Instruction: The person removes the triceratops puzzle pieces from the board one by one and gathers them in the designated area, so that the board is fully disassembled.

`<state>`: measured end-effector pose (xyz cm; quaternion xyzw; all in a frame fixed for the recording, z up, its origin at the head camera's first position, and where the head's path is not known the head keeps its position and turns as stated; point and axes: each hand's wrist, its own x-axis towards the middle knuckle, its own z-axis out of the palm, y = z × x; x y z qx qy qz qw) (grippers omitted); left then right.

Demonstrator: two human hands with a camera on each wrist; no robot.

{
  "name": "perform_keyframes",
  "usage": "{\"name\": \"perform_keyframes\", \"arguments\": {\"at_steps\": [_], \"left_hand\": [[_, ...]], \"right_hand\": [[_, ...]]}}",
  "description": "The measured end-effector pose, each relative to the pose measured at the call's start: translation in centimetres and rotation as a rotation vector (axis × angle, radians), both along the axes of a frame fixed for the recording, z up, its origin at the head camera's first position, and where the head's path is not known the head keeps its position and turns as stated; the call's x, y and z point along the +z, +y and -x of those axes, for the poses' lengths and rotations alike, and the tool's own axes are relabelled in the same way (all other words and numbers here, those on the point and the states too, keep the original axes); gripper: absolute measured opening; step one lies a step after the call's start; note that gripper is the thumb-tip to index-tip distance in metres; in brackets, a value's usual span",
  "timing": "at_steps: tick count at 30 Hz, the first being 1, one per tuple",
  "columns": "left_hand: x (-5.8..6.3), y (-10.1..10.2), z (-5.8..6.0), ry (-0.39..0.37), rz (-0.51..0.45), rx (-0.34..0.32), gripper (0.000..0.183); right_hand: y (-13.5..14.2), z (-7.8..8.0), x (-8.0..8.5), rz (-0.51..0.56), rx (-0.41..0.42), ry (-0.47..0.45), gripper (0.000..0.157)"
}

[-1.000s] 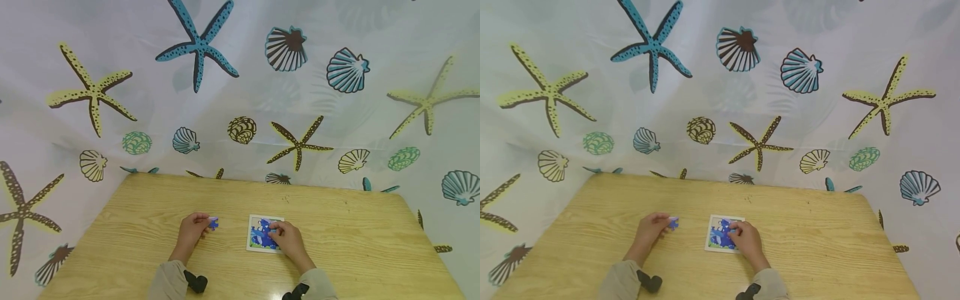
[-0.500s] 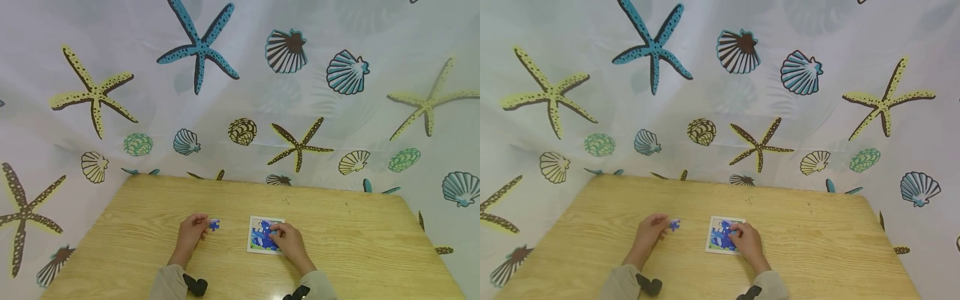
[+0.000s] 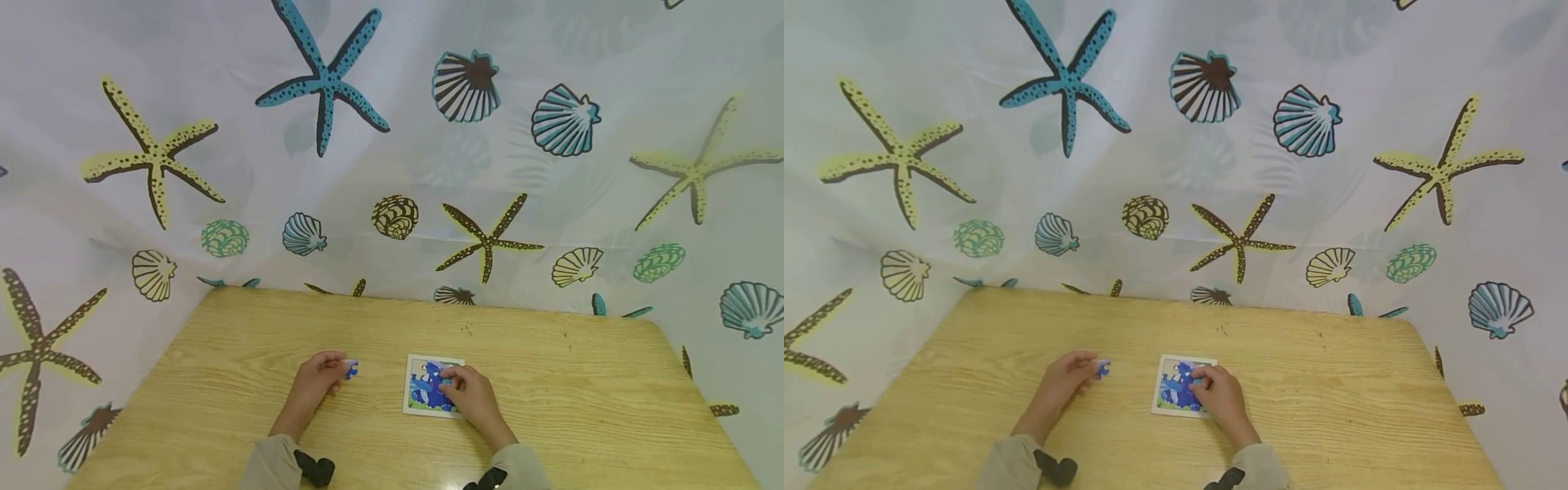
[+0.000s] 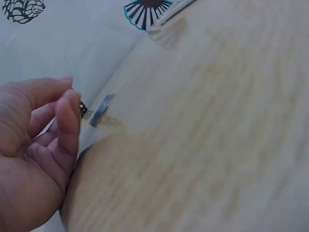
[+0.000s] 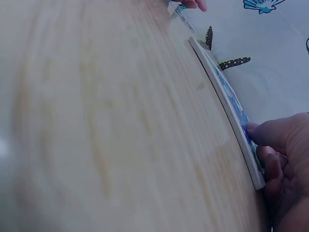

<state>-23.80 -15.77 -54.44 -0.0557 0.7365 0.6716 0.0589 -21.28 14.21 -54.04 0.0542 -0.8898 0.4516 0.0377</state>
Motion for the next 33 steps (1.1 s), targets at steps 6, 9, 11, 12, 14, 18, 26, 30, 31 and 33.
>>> {"name": "perform_keyframes", "arguments": {"at_steps": [6,9,11,12,14,18,26,30,31,33], "left_hand": [[0.4,0.6,-0.4,0.003,-0.01,-0.1,0.034],[0.5,1.0,-0.7,-0.004,-0.033,-0.147,0.035],[0.5,1.6,-0.9,-0.002,-0.043,-0.183,0.036],[0.6,1.9,-1.0,-0.001,-0.051,-0.2,0.036],[0.7,2.6,-1.1,-0.001,-0.066,-0.224,0.037],[0.7,4.3,-1.0,-0.013,-0.092,-0.264,0.038],[1.3,7.1,-0.4,-0.021,-0.087,-0.32,0.039],[2.0,8.4,0.1,0.008,-0.031,-0.362,0.037],[2.1,8.7,0.2,0.015,-0.017,-0.38,0.037],[2.4,9.3,0.4,0.018,-0.007,-0.416,0.037]], "right_hand": [[0.2,0.0,-0.5,-0.002,0.011,-0.01,0.011],[0.2,0.0,-0.7,-0.001,0.015,-0.011,0.011],[0.1,-0.1,-0.7,-0.001,0.013,-0.005,0.011],[0.1,-0.1,-0.7,-0.002,0.013,-0.001,0.011],[0.1,-0.1,-0.7,-0.002,0.013,0.006,0.011],[0.1,-0.1,-0.8,-0.008,0.017,0.007,0.011],[0.1,0.0,-0.5,-0.004,0.013,0.004,0.012],[0.1,0.1,-0.4,-0.003,0.01,0.002,0.012],[0.2,0.2,-0.3,-0.005,0.008,0.001,0.012],[0.2,0.3,-0.3,-0.008,0.005,0.004,0.012]]}}
